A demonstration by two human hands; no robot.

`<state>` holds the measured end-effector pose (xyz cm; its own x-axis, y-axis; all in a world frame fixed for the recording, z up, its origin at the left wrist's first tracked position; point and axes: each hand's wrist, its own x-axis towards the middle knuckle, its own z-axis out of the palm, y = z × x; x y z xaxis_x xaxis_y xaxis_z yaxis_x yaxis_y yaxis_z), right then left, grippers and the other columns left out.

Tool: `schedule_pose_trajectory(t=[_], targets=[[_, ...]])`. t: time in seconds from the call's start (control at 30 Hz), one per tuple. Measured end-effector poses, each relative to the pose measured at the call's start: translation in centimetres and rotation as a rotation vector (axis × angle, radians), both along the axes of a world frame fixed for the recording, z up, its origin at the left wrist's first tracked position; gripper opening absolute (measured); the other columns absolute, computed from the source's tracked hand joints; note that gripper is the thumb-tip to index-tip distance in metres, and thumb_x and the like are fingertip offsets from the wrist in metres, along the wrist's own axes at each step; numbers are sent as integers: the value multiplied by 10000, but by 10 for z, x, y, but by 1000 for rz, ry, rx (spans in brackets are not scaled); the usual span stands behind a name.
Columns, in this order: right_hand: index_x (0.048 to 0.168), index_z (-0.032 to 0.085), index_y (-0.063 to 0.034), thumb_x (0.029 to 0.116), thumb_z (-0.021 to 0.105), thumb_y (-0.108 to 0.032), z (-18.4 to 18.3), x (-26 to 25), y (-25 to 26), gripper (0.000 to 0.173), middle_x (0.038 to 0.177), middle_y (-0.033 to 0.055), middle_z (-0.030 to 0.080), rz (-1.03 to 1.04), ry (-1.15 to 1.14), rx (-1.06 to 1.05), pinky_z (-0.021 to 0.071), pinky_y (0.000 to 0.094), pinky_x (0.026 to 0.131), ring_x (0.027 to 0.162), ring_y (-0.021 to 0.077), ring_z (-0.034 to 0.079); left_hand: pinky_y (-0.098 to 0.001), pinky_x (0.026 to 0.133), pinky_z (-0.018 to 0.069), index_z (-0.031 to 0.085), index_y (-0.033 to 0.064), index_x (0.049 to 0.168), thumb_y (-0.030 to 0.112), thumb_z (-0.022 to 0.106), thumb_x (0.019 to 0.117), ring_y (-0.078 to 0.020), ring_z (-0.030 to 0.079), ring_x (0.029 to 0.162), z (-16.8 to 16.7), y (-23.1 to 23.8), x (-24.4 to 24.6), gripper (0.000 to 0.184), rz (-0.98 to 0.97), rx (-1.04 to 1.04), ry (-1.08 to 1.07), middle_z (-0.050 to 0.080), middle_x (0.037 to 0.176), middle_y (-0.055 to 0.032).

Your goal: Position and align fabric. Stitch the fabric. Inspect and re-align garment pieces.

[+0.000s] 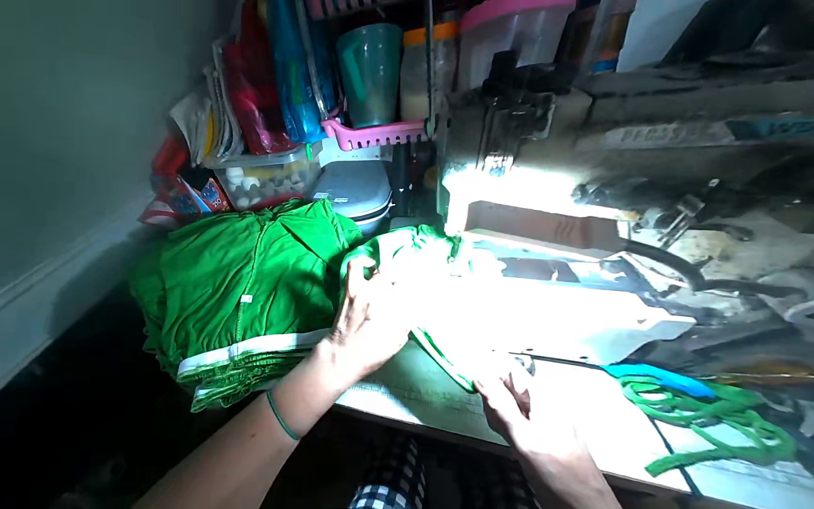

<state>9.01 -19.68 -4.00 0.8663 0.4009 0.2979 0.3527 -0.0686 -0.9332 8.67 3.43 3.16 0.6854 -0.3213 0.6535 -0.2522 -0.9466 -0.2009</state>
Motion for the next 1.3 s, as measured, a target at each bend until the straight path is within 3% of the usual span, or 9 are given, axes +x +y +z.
schedule_pose_trajectory(t=[0.2,0.33,0.53,0.63,0.77,1.0,1.1,1.17,1.3], targets=[[880,624,-99,1026,498,-364,5,33,17,328,643,-88,488,-46,34,-140,409,176,536,549,-14,459,-567,1000,373,725,87,1207,60,611,924,-309,610,1148,16,4,9,307,154,41,149,706,1216,-95],[876,612,-96,1041,478,-389,4,37,24,362,604,-72,468,-51,37,-139,420,206,509,509,16,460,-587,1045,355,706,54,1212,70,607,936,-323,604,1175,13,11,22,293,190,-19,222,696,1205,-120],[1062,582,-75,1047,446,-132,-9,-10,9,149,643,-101,575,-147,194,197,464,152,473,504,-9,527,-572,1199,234,609,45,1390,180,601,986,-334,437,1429,46,1,16,426,150,-77,534,560,1470,-143],[1235,603,-19,1079,390,-101,-25,-22,3,276,677,-85,602,-99,305,328,478,163,461,495,-5,529,-549,1224,205,560,95,1456,327,607,941,-336,337,1497,55,-5,23,566,22,-35,648,498,1537,-133],[1211,564,-29,1069,363,-105,-26,-16,3,258,612,-89,571,-102,465,301,470,169,427,440,2,511,-576,999,472,653,61,1298,228,693,922,-372,547,1290,65,-19,56,413,102,-139,742,600,1350,-177],[947,604,-71,1065,376,-97,-21,-14,-15,258,556,-57,558,-80,642,385,407,169,397,403,4,453,-596,891,543,679,12,1203,161,635,974,-399,657,1132,48,9,124,277,498,-463,603,638,1301,-212],[1186,585,-46,1057,427,-123,-23,-19,-33,218,683,-112,547,-81,471,342,416,145,478,507,-45,450,-607,919,540,699,34,1200,90,604,966,-399,645,1152,43,64,115,258,577,-431,551,597,1362,-187],[1274,526,50,1090,451,-323,-30,-13,-50,422,889,-100,553,-43,163,115,465,130,691,735,-85,503,-592,879,544,712,28,1143,9,567,956,-392,656,1110,40,84,81,238,507,-351,481,607,1310,-195],[1267,692,-33,1031,425,-332,9,12,-37,465,1098,146,719,-285,-467,-493,554,488,758,920,276,700,-549,848,560,714,-1,1027,-24,724,819,-346,665,1022,56,72,0,210,306,-337,512,650,1112,-181]])
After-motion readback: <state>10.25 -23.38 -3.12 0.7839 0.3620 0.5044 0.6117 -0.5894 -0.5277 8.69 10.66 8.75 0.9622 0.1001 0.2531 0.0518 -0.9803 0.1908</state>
